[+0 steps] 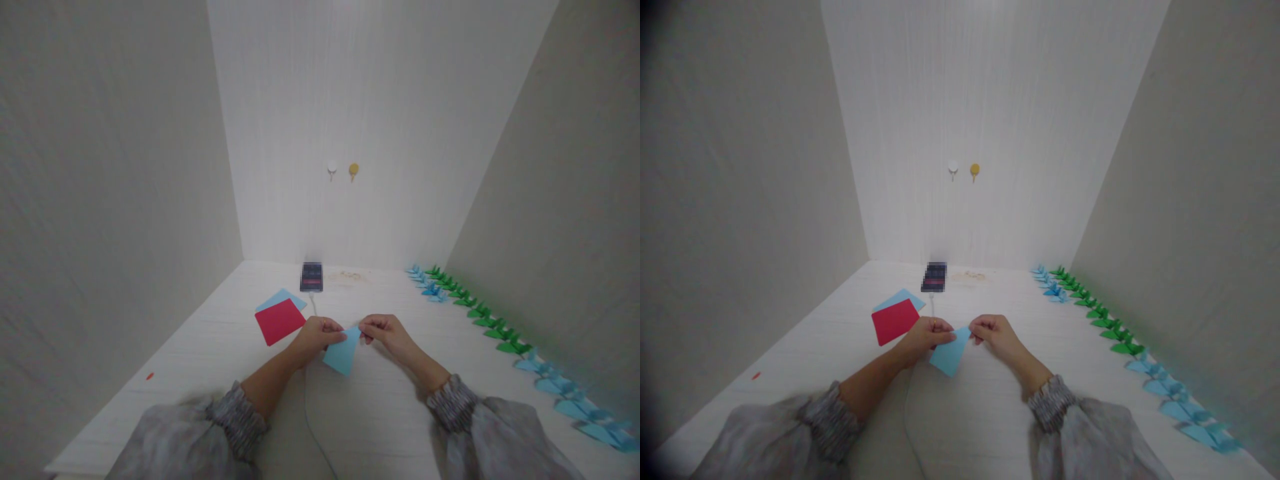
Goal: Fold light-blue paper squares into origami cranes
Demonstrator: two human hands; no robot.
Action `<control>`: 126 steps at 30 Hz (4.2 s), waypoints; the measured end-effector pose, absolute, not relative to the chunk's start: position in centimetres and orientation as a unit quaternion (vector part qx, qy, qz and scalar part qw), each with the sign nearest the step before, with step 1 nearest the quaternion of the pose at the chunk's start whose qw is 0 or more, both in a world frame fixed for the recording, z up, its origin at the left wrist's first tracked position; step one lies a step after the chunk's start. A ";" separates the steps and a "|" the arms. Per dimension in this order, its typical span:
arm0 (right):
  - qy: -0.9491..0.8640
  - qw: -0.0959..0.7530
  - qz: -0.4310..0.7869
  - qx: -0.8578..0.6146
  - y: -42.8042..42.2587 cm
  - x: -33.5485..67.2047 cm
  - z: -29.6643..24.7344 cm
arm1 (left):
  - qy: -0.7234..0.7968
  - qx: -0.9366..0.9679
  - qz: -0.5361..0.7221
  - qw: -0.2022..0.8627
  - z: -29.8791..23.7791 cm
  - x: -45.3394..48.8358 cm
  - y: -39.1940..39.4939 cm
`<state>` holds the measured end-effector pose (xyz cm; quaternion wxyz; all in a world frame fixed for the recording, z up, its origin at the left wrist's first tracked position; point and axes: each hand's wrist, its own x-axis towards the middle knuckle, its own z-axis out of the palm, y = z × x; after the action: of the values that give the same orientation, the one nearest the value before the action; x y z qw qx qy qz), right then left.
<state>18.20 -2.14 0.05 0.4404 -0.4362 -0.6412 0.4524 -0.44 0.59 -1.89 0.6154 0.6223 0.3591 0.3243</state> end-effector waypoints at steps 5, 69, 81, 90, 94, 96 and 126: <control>-0.646 0.451 0.438 -0.433 -2.3 17.5 0.1 | 0.365 0.621 0.349 0.600 -1.7 -0.3 0.6; -0.633 0.494 0.354 -0.480 -3.2 14.8 -1.7 | 0.347 0.612 0.428 0.567 -1.6 -0.2 0.4; -0.694 0.485 0.237 -0.477 -2.8 15.2 -1.7 | 0.374 0.605 0.395 0.582 -1.9 -0.2 0.3; -0.787 0.409 0.147 -0.438 -3.4 15.1 -1.4 | 0.388 0.628 0.365 0.567 -2.3 -0.2 0.2; -0.821 0.401 0.103 -0.393 -3.7 15.0 -1.3 | 0.405 0.629 0.376 0.546 -1.9 -0.4 0.0; -0.832 0.392 0.091 -0.381 -4.0 15.1 -1.1 | 0.407 0.621 0.390 0.544 -1.7 -0.5 -0.2; -0.831 0.428 0.168 -0.314 -4.3 15.7 -0.8 | 0.348 0.536 0.429 0.639 -1.7 -0.9 -0.7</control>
<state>15.71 -4.32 -0.85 0.4279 -0.3145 -0.8306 0.1676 -0.88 -0.75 -1.69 0.6390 0.5356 0.3480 0.4285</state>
